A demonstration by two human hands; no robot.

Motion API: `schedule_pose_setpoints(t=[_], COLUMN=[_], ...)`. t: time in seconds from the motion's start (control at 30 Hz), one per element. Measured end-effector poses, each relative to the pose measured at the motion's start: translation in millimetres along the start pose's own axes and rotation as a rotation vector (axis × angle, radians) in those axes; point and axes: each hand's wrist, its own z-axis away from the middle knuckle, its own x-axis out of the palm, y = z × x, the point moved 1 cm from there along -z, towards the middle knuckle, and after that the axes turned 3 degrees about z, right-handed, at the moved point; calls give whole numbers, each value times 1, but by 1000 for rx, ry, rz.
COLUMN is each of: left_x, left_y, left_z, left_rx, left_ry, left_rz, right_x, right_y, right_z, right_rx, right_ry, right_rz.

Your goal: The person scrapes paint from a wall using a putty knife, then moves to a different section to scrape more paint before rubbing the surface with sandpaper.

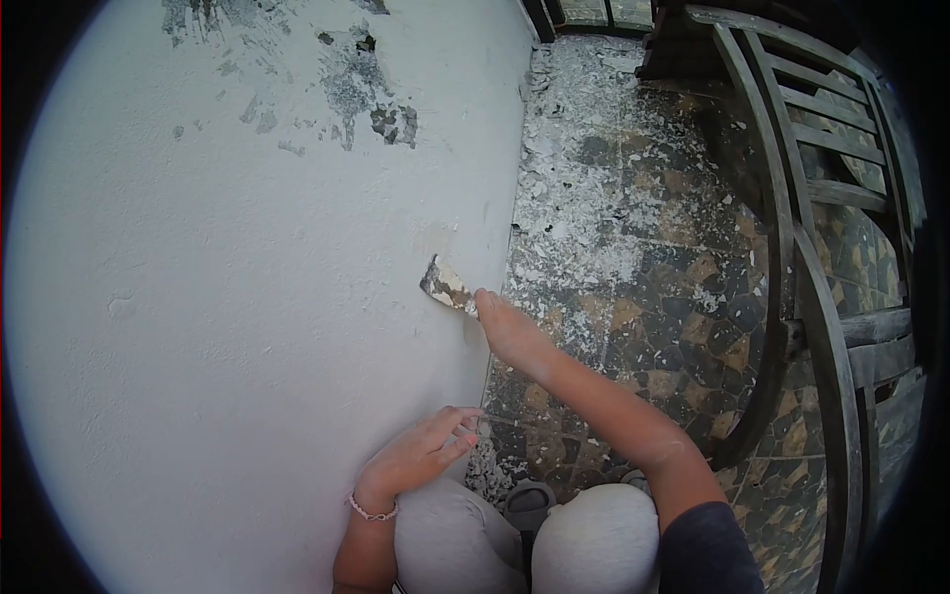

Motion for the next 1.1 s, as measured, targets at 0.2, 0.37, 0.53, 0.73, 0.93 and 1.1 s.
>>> schedule_pose_setpoints(t=[0.2, 0.37, 0.53, 0.73, 0.93, 1.1], left_x=[-1, 0, 0, 3, 2, 1], left_y=[5, 0, 3, 4, 17, 17], left_z=[1, 2, 3, 6, 5, 6], left_rx=[-6, 69, 24, 41, 91, 73], left_ry=[-5, -21, -35, 25, 4, -14], left_rz=[41, -21, 24, -82, -103, -88], right_x=[-1, -12, -70, -37, -26, -24], right_y=[23, 46, -8, -7, -5, -9], right_z=[27, 30, -11, -26, -4, 11], right_rx=[43, -55, -29, 10, 74, 105], right_ry=[-76, 204, 210, 126, 55, -19], right_rz=[34, -6, 76, 113, 83, 32])
